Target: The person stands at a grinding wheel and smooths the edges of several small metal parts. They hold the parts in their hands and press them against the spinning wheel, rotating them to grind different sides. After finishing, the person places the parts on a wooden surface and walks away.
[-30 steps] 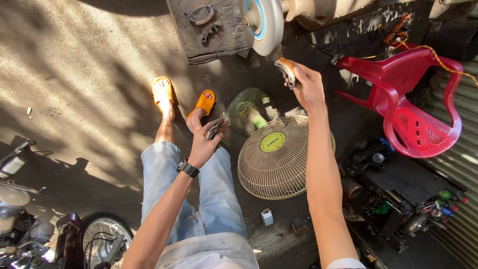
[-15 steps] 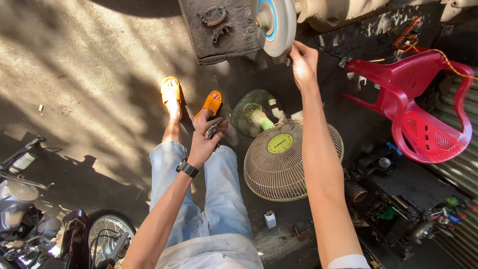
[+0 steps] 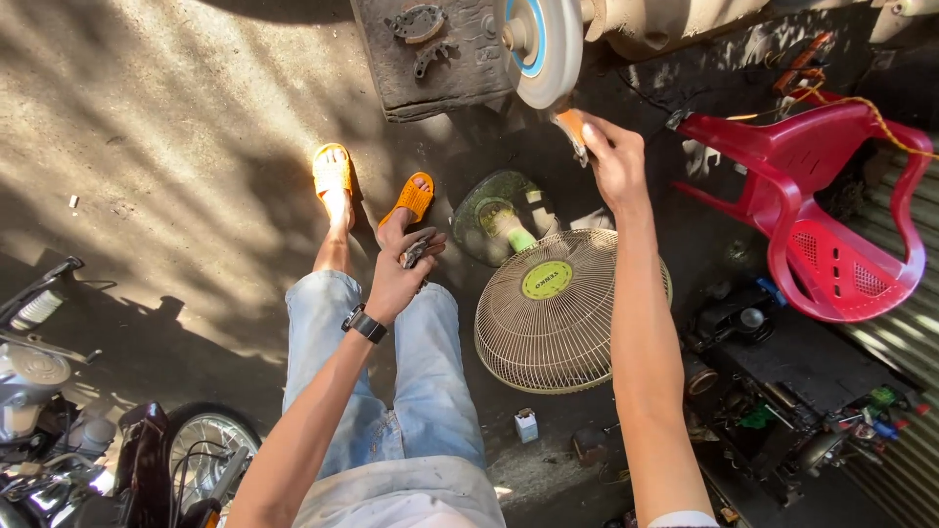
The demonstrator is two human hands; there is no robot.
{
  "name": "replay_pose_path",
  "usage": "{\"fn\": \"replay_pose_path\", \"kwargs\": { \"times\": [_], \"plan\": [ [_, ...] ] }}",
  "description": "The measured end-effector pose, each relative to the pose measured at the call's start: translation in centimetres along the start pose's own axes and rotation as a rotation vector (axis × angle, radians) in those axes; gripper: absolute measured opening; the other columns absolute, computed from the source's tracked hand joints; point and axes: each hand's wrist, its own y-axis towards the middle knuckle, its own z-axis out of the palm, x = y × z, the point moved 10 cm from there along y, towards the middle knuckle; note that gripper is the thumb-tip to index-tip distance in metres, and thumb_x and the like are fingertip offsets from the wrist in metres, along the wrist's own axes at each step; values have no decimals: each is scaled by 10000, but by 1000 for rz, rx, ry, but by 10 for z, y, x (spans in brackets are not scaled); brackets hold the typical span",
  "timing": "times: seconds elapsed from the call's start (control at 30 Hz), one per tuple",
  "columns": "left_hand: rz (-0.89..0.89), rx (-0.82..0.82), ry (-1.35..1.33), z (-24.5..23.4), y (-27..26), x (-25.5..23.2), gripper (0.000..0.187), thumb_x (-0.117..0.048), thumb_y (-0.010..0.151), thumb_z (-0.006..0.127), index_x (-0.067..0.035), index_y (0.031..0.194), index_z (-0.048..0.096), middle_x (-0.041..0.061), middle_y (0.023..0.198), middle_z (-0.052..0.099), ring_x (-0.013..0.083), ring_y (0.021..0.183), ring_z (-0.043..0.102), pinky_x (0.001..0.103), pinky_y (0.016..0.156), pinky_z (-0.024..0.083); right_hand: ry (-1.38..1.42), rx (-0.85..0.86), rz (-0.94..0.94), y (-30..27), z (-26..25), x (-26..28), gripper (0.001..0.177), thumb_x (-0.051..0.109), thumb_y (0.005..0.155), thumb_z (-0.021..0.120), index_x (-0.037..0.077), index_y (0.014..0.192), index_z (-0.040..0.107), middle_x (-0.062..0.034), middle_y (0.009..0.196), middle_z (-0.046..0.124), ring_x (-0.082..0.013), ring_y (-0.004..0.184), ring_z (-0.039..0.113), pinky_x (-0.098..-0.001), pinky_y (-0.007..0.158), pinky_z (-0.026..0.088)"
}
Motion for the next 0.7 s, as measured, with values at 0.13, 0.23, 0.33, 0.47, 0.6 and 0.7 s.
{"fn": "replay_pose_path", "kwargs": {
  "times": [0.13, 0.23, 0.33, 0.47, 0.6, 0.7],
  "plan": [
    [65, 14, 0, 0, 7, 3, 425, 24, 741, 495, -1, 1163, 542, 134, 1101, 636, 227, 976, 655, 289, 909, 493, 64, -14, 21, -4, -11, -10, 389, 182, 881, 570, -88, 1159, 532, -189, 1100, 601, -209, 999, 585, -251, 849, 501],
    [48, 17, -14, 3, 8, 3, 411, 27, 742, 501, -14, 1146, 559, 133, 1106, 635, 216, 992, 648, 282, 910, 496, -134, -90, 19, 19, -5, 4, 376, 271, 864, 595, 5, 1129, 590, -107, 1100, 629, -163, 1038, 584, -268, 899, 486],
    [90, 14, 11, 3, 9, 0, 413, 34, 728, 497, -14, 1133, 565, 127, 1149, 605, 209, 978, 651, 283, 910, 500, -160, -89, 78, 39, 20, 11, 217, 28, 918, 470, 22, 732, 582, 38, 629, 443, -57, 640, 332, -233, 593, 270],
    [86, 0, -1, -4, 6, -3, 429, 24, 710, 480, -6, 1129, 567, 135, 1122, 623, 219, 959, 661, 290, 936, 483, -127, -119, 111, 43, 18, 0, 312, 61, 972, 493, 44, 660, 510, 20, 573, 363, -71, 583, 279, -257, 556, 256],
    [94, -16, -33, -10, 4, -1, 420, 36, 723, 496, 4, 1138, 556, 151, 1075, 646, 227, 967, 658, 295, 940, 477, -149, -92, -29, 33, 9, 5, 169, 111, 914, 519, -4, 924, 643, 44, 695, 485, -54, 663, 394, -217, 582, 334],
    [62, -21, -47, -10, 2, 5, 422, 23, 730, 494, 1, 1148, 552, 141, 1091, 642, 223, 965, 662, 280, 914, 482, -126, -96, -31, 29, 4, 2, 274, 174, 895, 557, -21, 1071, 635, -23, 822, 605, -79, 753, 520, -213, 644, 450]
  ]
}}
